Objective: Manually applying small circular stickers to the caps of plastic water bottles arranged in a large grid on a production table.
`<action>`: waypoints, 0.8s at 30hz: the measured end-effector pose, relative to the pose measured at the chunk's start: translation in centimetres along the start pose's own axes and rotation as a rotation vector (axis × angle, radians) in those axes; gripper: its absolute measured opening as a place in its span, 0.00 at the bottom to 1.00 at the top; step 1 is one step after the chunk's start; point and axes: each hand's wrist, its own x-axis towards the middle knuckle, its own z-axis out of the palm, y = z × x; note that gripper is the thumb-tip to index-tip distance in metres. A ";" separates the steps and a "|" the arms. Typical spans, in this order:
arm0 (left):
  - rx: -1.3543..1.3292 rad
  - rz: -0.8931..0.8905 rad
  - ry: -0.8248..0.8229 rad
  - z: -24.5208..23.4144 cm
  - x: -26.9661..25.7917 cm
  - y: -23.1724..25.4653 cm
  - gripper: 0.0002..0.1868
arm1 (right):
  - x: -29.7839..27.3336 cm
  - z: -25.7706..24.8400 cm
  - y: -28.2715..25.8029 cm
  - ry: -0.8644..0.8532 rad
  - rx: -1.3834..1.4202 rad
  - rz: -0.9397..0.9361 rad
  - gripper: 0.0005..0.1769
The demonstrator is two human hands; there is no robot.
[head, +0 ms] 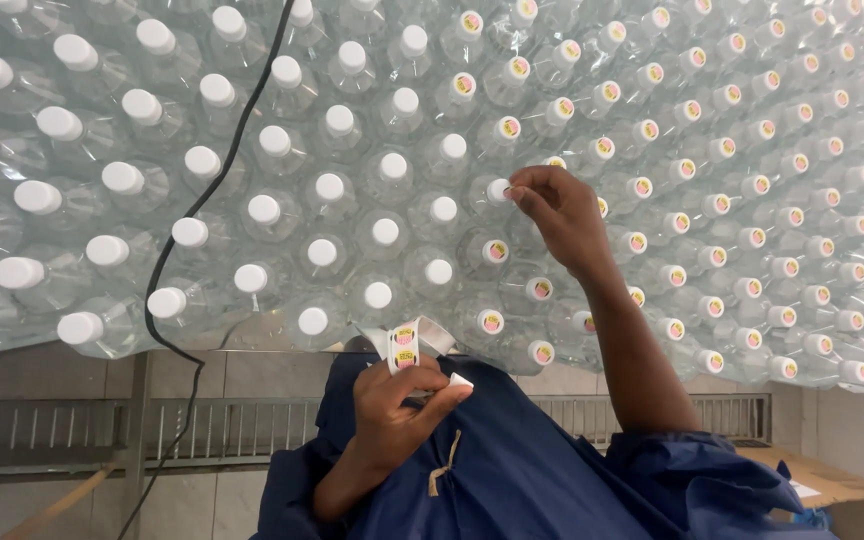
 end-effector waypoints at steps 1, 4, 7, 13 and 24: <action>-0.002 0.007 0.008 0.0 0.1 -0.2 0.13 | 0.2 0.0 0.1 0.000 -0.005 -0.009 0.07; 0.003 0.011 0.002 -0.3 0.2 -0.3 0.14 | 0.5 0.3 0.6 0.006 -0.001 0.055 0.12; -0.033 0.005 -0.028 -0.5 0.4 -0.2 0.12 | 0.6 0.5 0.7 0.000 -0.026 0.010 0.10; -0.026 0.018 -0.044 -0.7 0.6 -0.7 0.14 | 1.2 0.9 0.6 0.014 -0.073 -0.027 0.08; -0.105 0.011 -0.081 -0.8 1.2 -1.0 0.13 | 0.9 1.0 -0.1 0.013 -0.200 -0.050 0.27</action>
